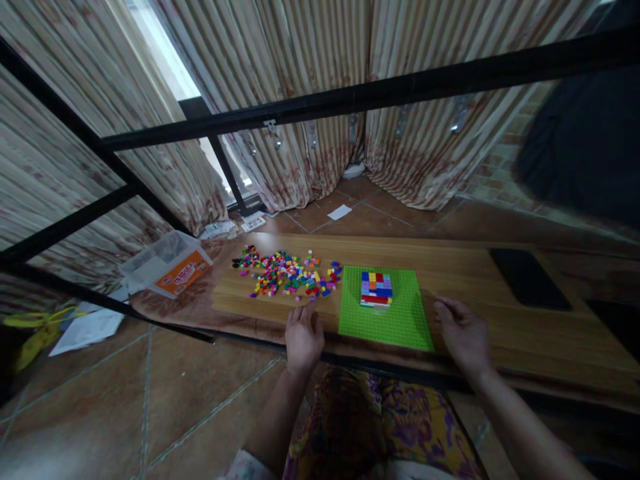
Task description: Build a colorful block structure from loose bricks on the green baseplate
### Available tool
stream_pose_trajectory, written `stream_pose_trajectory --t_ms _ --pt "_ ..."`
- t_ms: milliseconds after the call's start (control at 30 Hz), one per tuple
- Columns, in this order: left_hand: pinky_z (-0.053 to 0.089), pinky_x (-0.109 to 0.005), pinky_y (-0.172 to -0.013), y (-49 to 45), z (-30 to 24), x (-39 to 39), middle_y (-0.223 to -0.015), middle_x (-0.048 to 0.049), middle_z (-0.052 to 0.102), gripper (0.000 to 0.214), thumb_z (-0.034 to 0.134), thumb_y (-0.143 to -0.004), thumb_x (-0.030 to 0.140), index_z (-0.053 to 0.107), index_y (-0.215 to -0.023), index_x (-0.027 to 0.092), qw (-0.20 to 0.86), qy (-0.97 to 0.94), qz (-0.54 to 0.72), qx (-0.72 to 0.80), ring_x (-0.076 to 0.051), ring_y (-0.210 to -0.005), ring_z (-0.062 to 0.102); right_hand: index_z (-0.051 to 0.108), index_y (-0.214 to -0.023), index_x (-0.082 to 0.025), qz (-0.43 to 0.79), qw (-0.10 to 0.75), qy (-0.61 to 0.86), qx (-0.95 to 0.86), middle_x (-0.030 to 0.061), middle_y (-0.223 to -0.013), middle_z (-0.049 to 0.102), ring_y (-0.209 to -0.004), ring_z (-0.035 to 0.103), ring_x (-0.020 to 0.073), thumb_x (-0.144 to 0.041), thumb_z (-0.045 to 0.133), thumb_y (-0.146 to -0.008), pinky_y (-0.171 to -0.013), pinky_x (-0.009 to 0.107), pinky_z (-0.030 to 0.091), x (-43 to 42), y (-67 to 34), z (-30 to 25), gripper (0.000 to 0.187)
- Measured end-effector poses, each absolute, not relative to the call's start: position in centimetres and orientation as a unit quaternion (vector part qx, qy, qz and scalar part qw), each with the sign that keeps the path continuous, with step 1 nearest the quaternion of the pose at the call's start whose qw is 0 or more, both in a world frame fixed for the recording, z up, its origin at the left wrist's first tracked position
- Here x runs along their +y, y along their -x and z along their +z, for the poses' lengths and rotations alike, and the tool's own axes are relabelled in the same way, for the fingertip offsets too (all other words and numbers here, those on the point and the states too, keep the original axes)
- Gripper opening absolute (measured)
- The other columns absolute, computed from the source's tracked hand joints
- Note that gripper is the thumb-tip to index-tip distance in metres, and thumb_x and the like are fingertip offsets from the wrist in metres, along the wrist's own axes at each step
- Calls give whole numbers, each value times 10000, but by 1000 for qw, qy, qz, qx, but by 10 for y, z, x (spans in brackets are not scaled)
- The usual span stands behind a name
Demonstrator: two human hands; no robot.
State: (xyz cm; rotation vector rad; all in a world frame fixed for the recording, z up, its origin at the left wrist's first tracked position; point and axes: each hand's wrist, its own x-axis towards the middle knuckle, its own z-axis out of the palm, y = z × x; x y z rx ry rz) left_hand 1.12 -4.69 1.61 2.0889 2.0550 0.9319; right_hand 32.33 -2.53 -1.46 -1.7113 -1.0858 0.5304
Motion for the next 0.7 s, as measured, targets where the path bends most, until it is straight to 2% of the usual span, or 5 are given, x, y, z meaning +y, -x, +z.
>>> stream_pose_trajectory --t_ms 167,367,533,700 --pt "480 -387 -897 -5 14 -40 -1009 -75 655 279 510 -845 134 616 -1098 186 36 -663 315 678 -235 -1014 583 705 -971 -176 151 450 714 -514 112 -965 722 -852 668 246 -508 526 -816 -797 388 504 -32 -320 -18 408" --pt "495 -365 -856 -1 13 -29 -984 -85 663 230 527 -837 140 632 -1040 169 28 -626 314 713 -230 -955 603 707 -972 -199 108 419 718 -546 102 -944 725 -821 669 262 -517 499 -824 -761 396 509 -35 -318 -17 408" --pt "495 -321 -813 -1 14 -22 -957 -59 662 223 545 -840 132 649 -1022 207 36 -630 315 709 -200 -915 611 704 -973 -212 71 402 706 -579 94 -948 721 -772 665 250 -508 484 -829 -721 381 509 -35 -319 -19 396" --pt "483 -311 -808 -1 12 -13 -945 -50 656 137 550 -874 182 668 -939 210 49 -641 303 704 -186 -905 604 702 -967 -186 60 396 700 -592 112 -945 711 -746 654 239 -493 477 -836 -689 363 500 -35 -316 -16 402"
